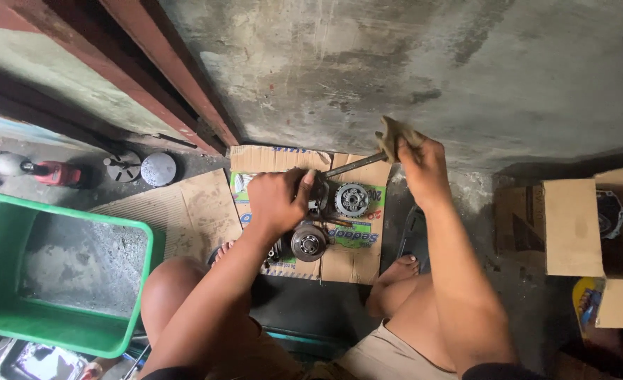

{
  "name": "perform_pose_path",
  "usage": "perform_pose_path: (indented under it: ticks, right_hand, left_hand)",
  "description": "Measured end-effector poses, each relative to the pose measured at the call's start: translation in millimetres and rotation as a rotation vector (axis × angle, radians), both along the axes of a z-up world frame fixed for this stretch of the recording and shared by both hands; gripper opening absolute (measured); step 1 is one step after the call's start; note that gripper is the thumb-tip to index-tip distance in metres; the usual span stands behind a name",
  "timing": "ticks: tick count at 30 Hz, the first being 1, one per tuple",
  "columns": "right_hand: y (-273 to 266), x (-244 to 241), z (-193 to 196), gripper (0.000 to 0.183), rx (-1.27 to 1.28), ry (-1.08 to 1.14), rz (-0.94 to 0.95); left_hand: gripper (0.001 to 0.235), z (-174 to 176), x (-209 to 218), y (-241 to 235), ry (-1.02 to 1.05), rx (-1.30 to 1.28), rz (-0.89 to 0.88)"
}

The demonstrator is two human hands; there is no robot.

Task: Cleaning a motorcycle engine shaft and other components using a cloth.

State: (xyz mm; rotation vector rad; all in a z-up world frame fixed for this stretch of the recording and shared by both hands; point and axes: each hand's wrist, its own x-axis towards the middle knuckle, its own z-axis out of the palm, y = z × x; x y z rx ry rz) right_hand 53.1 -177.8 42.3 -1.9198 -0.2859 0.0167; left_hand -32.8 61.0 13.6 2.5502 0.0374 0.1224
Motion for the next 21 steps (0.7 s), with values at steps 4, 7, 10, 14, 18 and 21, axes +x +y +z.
perform_pose_path:
  ticks: [4, 7, 10, 14, 18, 21]
  right_hand:
    - [-31, 13, -45, 0.029, -0.300, -0.178, 0.037]
    - [-31, 9, -36, 0.032, -0.329, -0.273, 0.094]
    - [-34, 2, -29, 0.035, -0.252, -0.101, 0.029]
    - [-49, 16, -50, 0.043, -0.250, -0.132, -0.075]
    - [-60, 26, -78, 0.047, -0.175, -0.150, -0.170]
    - [-47, 20, -50, 0.041, -0.215, -0.282, -0.323]
  left_hand:
    - [0.047, 11, -2, 7, -0.057, 0.039, -0.012]
    - [0.046, 4, 0, 11, -0.056, 0.073, -0.028]
    - [0.047, -1, 1, 11, -0.081, 0.052, -0.016]
    - [0.045, -1, 4, 5, -0.071, 0.043, -0.018]
    - [0.046, -5, 6, -3, -0.078, 0.061, -0.013]
    - [0.045, -14, 6, 1, -0.077, 0.028, 0.007]
